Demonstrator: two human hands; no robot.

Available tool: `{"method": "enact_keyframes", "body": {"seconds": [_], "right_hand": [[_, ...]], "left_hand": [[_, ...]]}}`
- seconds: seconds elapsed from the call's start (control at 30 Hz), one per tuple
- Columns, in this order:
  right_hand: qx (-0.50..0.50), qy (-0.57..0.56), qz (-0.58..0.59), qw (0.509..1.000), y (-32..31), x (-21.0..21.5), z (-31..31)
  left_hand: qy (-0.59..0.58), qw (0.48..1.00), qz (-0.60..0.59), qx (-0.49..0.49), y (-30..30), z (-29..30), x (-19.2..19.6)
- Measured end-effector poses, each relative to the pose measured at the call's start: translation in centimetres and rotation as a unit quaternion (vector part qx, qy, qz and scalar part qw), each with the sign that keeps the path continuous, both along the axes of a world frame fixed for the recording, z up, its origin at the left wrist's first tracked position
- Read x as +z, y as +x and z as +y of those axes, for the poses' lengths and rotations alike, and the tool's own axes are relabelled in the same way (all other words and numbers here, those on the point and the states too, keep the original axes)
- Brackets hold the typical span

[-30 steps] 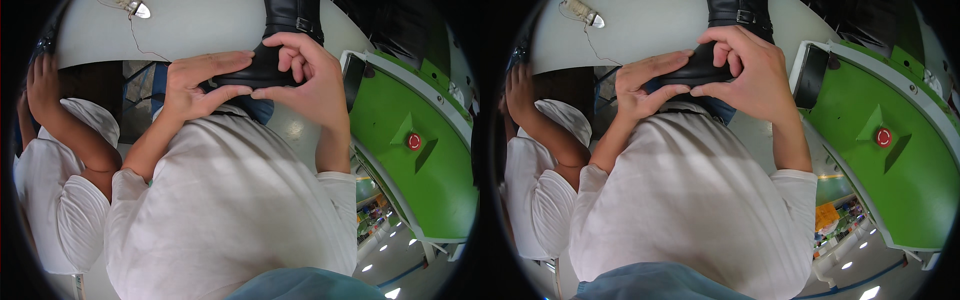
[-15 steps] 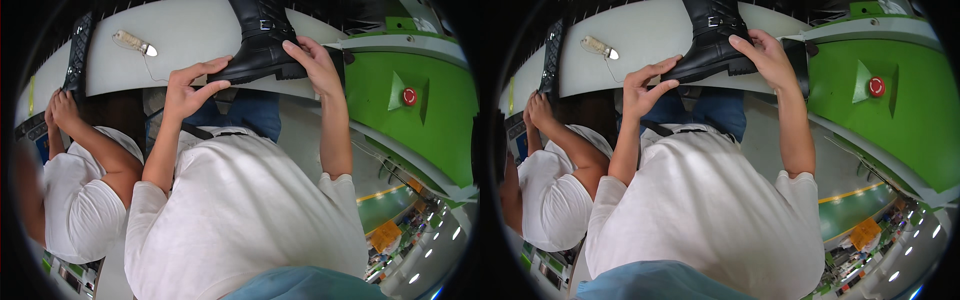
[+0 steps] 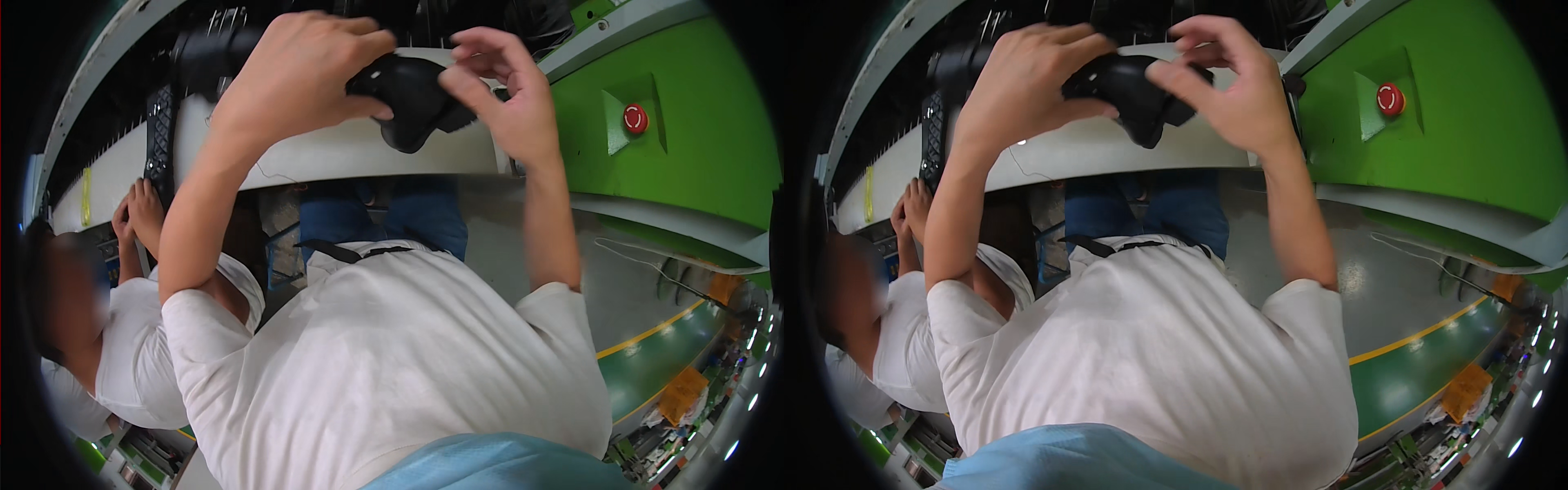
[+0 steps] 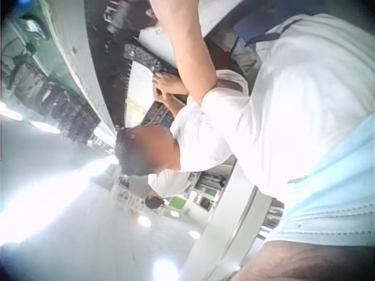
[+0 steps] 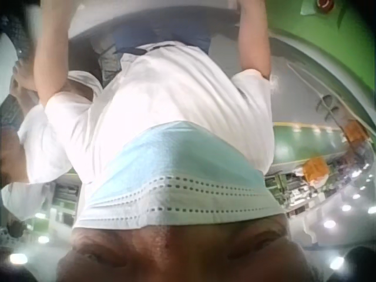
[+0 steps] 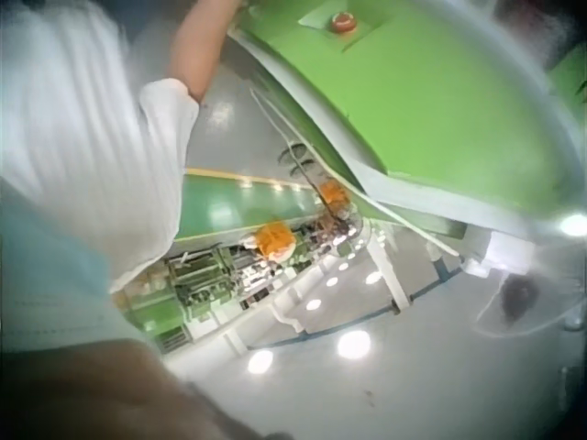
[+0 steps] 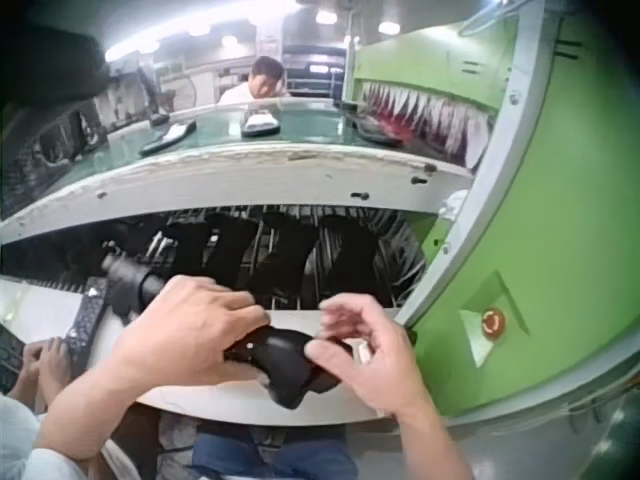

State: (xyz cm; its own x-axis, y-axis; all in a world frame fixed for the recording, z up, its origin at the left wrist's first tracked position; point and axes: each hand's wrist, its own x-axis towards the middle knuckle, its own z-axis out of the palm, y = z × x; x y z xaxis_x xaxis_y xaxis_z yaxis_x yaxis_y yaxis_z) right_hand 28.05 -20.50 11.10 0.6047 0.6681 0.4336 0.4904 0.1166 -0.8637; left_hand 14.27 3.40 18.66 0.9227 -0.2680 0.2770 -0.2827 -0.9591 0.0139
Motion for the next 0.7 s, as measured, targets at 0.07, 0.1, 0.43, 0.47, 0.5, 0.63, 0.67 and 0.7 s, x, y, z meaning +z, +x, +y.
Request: {"method": "enact_keyframes", "body": {"seconds": [0.07, 0.1, 0.43, 0.47, 0.5, 0.63, 0.67, 0.7], "right_hand": [[-0.023, 0.089, 0.152, 0.984, 0.6, -3.7, 0.4], [-0.012, 0.109, 0.212, 0.971, 0.4, -4.7, 0.9], [-0.093, 0.198, 0.288, 0.932, -0.7, -10.0, 8.5], [-0.107, 0.242, 0.371, 0.890, -0.8, -10.6, 9.1], [-0.128, 0.289, 0.444, 0.838, -0.9, -11.1, 9.6], [-0.129, 0.315, 0.544, 0.767, -1.7, -8.5, 10.3], [-0.124, 0.301, 0.513, 0.794, -2.0, -7.6, 10.2], [-0.118, 0.286, 0.482, 0.820, -2.1, -7.2, 10.1]], "left_hand": [[0.023, 0.999, 0.031, -0.004, -0.2, 0.3, 0.0], [0.026, 0.999, 0.034, 0.002, -0.3, 0.2, -0.1], [0.026, 0.995, 0.088, 0.039, 1.0, 0.9, -1.1], [0.009, 0.996, 0.079, 0.042, 1.1, 1.2, -1.4], [-0.008, 0.997, 0.070, 0.043, 1.3, 1.7, -1.8], [-0.023, 0.996, 0.070, 0.050, 1.2, 3.4, -2.7], [-0.025, 0.997, 0.059, 0.041, 1.4, 3.2, -2.6], [-0.020, 0.997, 0.066, 0.040, 1.6, 3.0, -2.5]]}}
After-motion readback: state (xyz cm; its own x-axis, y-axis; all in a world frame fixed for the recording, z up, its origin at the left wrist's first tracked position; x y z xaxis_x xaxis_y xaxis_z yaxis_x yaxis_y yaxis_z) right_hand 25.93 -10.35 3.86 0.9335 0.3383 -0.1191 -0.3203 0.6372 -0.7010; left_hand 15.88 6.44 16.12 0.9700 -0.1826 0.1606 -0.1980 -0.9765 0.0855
